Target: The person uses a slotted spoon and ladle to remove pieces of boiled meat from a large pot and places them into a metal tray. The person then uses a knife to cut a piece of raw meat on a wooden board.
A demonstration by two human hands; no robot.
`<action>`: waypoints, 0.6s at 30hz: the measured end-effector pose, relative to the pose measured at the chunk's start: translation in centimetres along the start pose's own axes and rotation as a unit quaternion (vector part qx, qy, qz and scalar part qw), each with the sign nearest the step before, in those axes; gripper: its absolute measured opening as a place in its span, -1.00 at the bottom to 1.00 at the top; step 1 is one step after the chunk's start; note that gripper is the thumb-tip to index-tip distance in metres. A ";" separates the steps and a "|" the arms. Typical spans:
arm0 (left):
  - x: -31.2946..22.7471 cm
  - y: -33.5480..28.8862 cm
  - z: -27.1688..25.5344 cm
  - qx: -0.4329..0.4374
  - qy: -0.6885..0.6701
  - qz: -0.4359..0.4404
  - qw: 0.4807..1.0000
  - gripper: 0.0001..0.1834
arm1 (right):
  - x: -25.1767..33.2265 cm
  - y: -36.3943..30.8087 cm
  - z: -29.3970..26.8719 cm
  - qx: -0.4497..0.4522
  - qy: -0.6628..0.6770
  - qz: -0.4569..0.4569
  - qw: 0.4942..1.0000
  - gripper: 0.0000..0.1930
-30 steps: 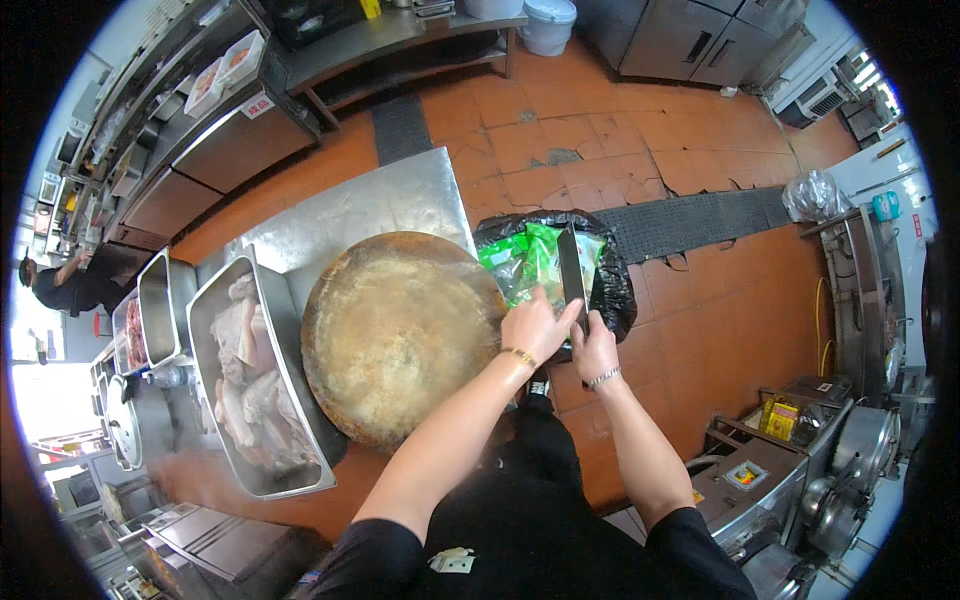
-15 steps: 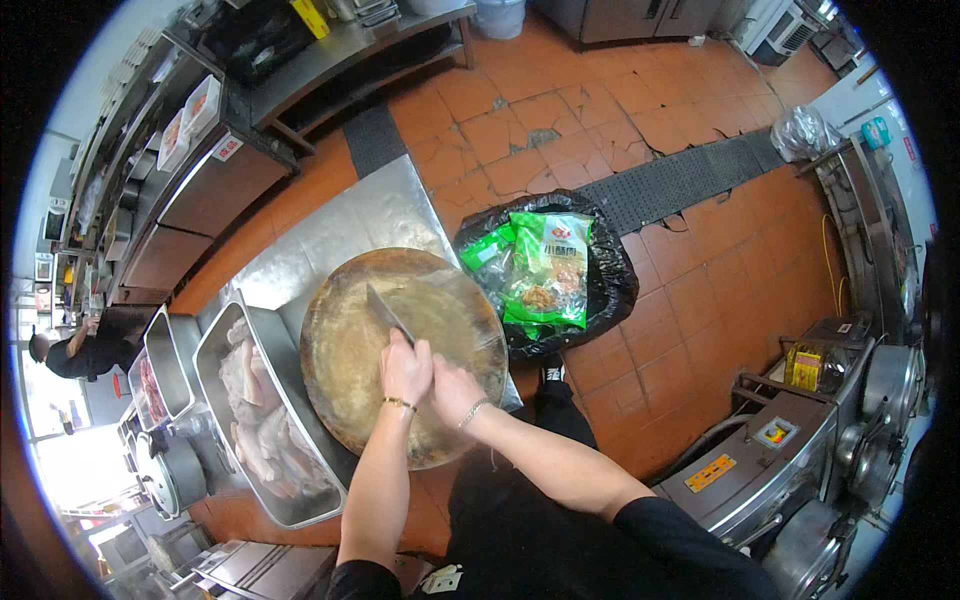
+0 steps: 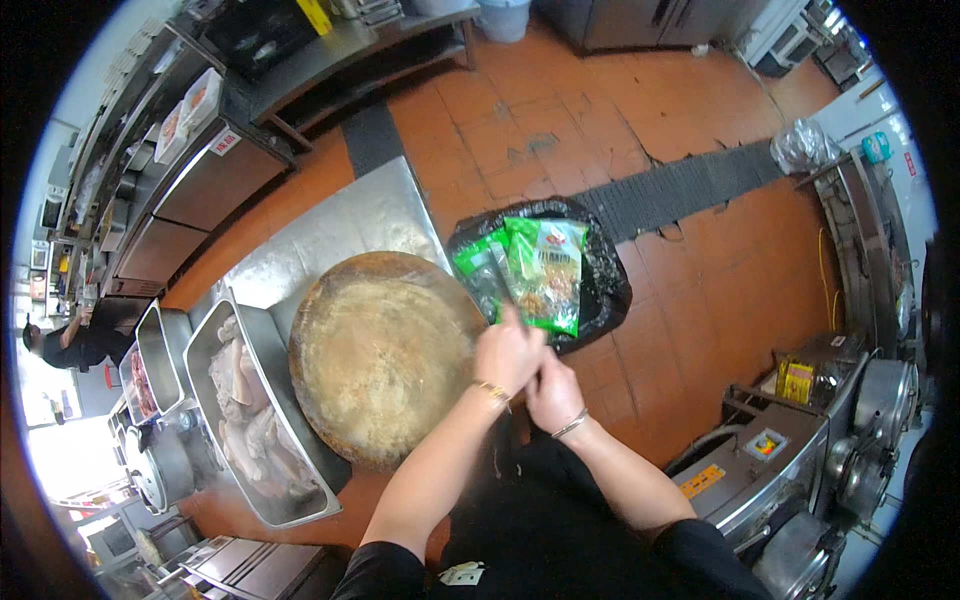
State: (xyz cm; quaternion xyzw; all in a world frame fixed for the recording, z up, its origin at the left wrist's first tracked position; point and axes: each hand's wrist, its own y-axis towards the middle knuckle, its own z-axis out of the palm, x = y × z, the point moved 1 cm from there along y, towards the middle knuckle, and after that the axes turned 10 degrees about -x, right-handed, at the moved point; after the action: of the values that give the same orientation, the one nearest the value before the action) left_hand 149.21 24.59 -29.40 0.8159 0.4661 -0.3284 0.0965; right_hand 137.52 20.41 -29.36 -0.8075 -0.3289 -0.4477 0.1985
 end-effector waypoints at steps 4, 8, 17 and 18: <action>6.1 -7.2 -6.0 -0.112 0.039 -0.072 0.990 -0.58 | 2.2 -4.3 4.2 0.248 0.006 -0.012 0.969 -0.75; 9.7 -10.6 -6.5 -0.165 0.040 -0.174 0.970 -0.64 | 3.1 -6.0 7.7 0.379 -0.030 -0.060 0.923 -0.77; 1.4 -1.9 2.9 -0.097 0.085 -0.122 0.984 -0.46 | -4.2 2.1 -0.4 0.220 -0.001 0.013 0.976 -0.81; -0.3 -0.5 3.9 -0.113 0.053 -0.100 0.987 -0.49 | -5.1 3.1 -1.6 0.182 0.003 -0.013 0.983 -0.82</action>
State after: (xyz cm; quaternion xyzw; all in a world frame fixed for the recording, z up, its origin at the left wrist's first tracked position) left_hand 146.91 22.86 -32.11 0.7651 0.5840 -0.2381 0.1299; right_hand 136.80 15.44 -32.98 -0.7526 -0.4144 -0.3850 0.3371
